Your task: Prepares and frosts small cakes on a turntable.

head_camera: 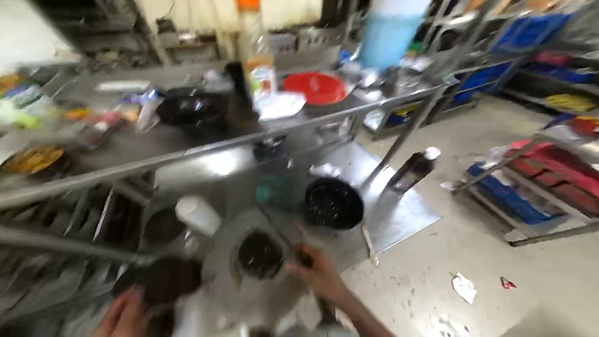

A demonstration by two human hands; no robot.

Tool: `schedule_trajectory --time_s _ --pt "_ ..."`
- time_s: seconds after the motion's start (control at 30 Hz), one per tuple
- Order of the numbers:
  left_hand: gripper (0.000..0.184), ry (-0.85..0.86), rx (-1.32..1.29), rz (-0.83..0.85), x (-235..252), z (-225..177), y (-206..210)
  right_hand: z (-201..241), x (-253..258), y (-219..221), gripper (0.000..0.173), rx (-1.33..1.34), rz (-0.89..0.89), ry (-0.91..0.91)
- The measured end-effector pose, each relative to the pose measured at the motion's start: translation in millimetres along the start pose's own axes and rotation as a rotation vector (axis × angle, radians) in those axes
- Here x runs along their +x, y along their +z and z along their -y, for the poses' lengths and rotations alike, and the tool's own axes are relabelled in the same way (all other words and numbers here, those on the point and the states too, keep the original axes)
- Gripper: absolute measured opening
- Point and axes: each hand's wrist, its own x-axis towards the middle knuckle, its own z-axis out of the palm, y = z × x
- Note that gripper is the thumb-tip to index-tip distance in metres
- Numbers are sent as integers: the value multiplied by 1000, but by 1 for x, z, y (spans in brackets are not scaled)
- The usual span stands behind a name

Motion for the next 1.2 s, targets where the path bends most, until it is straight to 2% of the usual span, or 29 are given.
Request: schedule_trajectory --time_s 0.07,0.1,0.17,0.23,0.33,0.4,0.5,0.6,0.73,0.87,0.97,1.07,1.13,1.2 --pt "33 -160 -237 -44 -21 -44 48 37 22 18 44 18 167 56" --pt "27 -233 -299 -49 -31 -51 66 44 31 29 48 53 227 59" --pt "27 -291 -376 44 -33 -59 100 54 54 46 53 98 291 46" --pt "32 -284 -417 171 -38 -64 122 59 68 52 41 96 293 74" --pt "30 -344 -505 179 -27 -60 148 56 75 45 29 83 275 111" --pt "27 -347 -421 220 -20 -51 156 49 74 38 28 68 235 145" --pt "29 -171 -90 297 -16 -36 159 39 71 33 26 56 190 212" --pt "32 -81 185 265 -16 -29 162 23 69 34 25 44 147 240" --pt "38 -73 375 214 -20 -24 163 4 67 39 29 32 89 259" --pt "37 -47 471 164 -38 -16 165 -12 63 45 33 -77 62 245" --pt "53 -2 553 127 -63 -17 159 -17 53 37 40 -213 46 146" --pt "54 346 729 153 -69 -7 157 -10 25 18 38 -201 -21 111" --pt "70 530 850 316 -65 -5 171 -14 9 1 40 -182 -81 128" --pt "91 609 975 479 -64 0 184 -24 -7 -15 41 -138 -139 154"
